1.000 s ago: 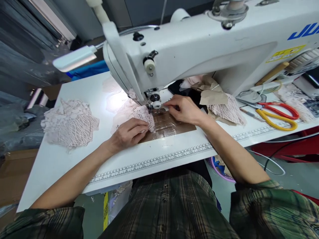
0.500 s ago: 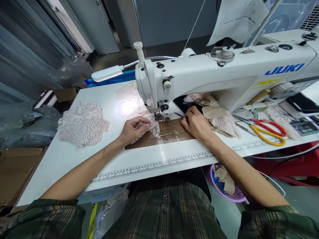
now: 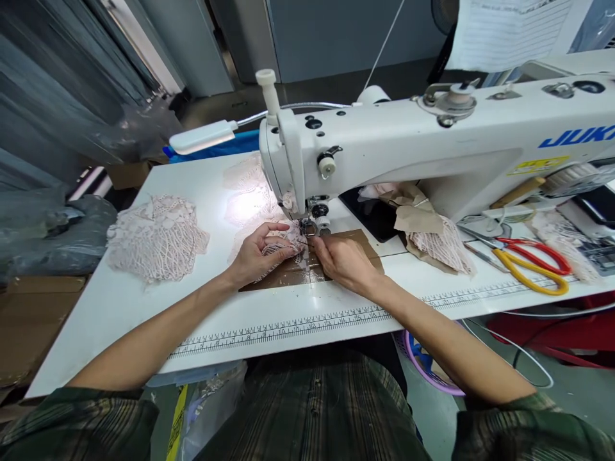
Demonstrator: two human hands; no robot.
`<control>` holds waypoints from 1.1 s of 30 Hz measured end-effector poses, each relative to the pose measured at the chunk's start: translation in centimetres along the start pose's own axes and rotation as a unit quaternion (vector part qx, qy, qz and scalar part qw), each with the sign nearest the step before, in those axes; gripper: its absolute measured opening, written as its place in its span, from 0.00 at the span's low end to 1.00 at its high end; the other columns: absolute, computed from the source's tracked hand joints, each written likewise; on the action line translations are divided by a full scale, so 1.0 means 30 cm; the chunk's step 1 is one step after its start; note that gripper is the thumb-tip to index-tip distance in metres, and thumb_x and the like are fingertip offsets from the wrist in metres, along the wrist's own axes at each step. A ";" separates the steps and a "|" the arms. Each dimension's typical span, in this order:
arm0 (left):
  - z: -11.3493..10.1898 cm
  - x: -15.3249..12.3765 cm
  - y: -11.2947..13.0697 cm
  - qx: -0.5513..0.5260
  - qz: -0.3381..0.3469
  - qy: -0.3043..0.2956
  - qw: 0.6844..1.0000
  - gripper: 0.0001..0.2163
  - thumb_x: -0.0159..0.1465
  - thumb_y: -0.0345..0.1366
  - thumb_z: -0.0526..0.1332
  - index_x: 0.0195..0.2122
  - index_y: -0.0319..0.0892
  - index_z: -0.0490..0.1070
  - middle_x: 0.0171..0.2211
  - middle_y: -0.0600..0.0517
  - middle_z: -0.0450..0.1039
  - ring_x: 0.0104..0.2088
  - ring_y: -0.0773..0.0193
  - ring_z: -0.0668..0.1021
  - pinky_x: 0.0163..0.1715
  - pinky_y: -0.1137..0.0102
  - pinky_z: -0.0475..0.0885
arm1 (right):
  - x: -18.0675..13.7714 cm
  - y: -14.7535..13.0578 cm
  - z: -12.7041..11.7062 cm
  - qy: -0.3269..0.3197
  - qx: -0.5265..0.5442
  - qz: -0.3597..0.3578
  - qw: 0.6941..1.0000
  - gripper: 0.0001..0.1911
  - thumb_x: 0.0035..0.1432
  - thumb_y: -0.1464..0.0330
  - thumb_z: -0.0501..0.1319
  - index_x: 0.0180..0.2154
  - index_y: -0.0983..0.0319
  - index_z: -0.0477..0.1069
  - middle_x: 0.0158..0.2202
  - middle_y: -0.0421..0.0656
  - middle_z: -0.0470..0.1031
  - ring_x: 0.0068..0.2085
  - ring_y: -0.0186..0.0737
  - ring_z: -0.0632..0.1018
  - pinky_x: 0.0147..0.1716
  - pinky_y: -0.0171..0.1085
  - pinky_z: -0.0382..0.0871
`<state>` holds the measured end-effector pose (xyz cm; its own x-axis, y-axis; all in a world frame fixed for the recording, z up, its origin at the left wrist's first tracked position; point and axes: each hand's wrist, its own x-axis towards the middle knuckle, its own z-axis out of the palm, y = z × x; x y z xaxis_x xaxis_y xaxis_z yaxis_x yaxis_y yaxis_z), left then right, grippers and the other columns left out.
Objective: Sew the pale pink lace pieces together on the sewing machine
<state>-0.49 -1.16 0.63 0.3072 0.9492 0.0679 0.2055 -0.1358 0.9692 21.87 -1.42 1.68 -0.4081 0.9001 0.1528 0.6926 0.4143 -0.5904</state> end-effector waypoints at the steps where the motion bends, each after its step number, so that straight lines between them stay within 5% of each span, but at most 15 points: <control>1: 0.000 0.000 -0.001 -0.002 -0.003 0.002 1.000 0.23 0.60 0.42 0.69 0.52 0.41 0.64 0.35 0.48 0.81 0.38 0.61 0.82 0.45 0.62 0.74 | 0.009 -0.008 0.007 0.005 -0.039 -0.018 0.999 0.26 0.70 0.55 0.41 0.26 0.61 0.65 0.21 0.43 0.70 0.21 0.37 0.68 0.23 0.37 0.54; 6: -0.004 0.000 -0.004 0.001 -0.019 0.017 1.000 0.25 0.60 0.39 0.68 0.55 0.40 0.61 0.33 0.50 0.80 0.35 0.63 0.81 0.45 0.63 0.73 | 0.018 -0.032 0.028 0.025 -0.163 -0.066 0.984 0.25 0.70 0.58 0.43 0.36 0.64 0.72 0.27 0.47 0.75 0.24 0.39 0.71 0.23 0.37 0.51; 12: -0.003 0.002 -0.004 -0.007 -0.013 0.021 1.000 0.23 0.60 0.37 0.68 0.53 0.40 0.62 0.31 0.51 0.79 0.34 0.64 0.80 0.43 0.66 0.73 | 0.020 -0.047 0.037 0.037 -0.205 -0.068 0.976 0.25 0.70 0.58 0.44 0.37 0.64 0.73 0.28 0.48 0.76 0.24 0.40 0.72 0.22 0.37 0.48; 19: -0.005 0.008 -0.014 -0.003 -0.014 0.031 0.999 0.24 0.60 0.38 0.68 0.54 0.40 0.61 0.31 0.52 0.77 0.35 0.64 0.80 0.41 0.66 0.72 | 0.049 -0.041 0.067 0.068 -0.206 -0.087 0.972 0.27 0.71 0.58 0.41 0.31 0.64 0.71 0.21 0.46 0.72 0.20 0.36 0.68 0.20 0.37 0.46; 27: -0.005 0.006 -0.014 -0.021 -0.023 0.033 0.999 0.25 0.59 0.38 0.69 0.54 0.40 0.60 0.31 0.51 0.77 0.36 0.62 0.81 0.39 0.68 0.74 | 0.068 -0.038 0.068 0.035 -0.184 -0.095 0.978 0.26 0.71 0.56 0.42 0.37 0.64 0.72 0.26 0.47 0.74 0.23 0.39 0.71 0.22 0.37 0.50; 33: 0.003 -0.006 -0.006 0.062 0.022 0.026 0.997 0.27 0.61 0.40 0.67 0.57 0.40 0.58 0.34 0.50 0.80 0.38 0.60 0.82 0.48 0.61 0.72 | 0.066 -0.035 0.071 0.068 -0.163 -0.074 0.982 0.27 0.70 0.56 0.40 0.34 0.63 0.71 0.22 0.46 0.71 0.20 0.38 0.68 0.21 0.36 0.50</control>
<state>-0.49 -1.34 0.42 0.2697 0.9548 0.1251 0.3075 -0.2084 0.9284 19.05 -0.36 0.92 -0.4513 0.8270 0.3353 0.7938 0.5437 -0.2726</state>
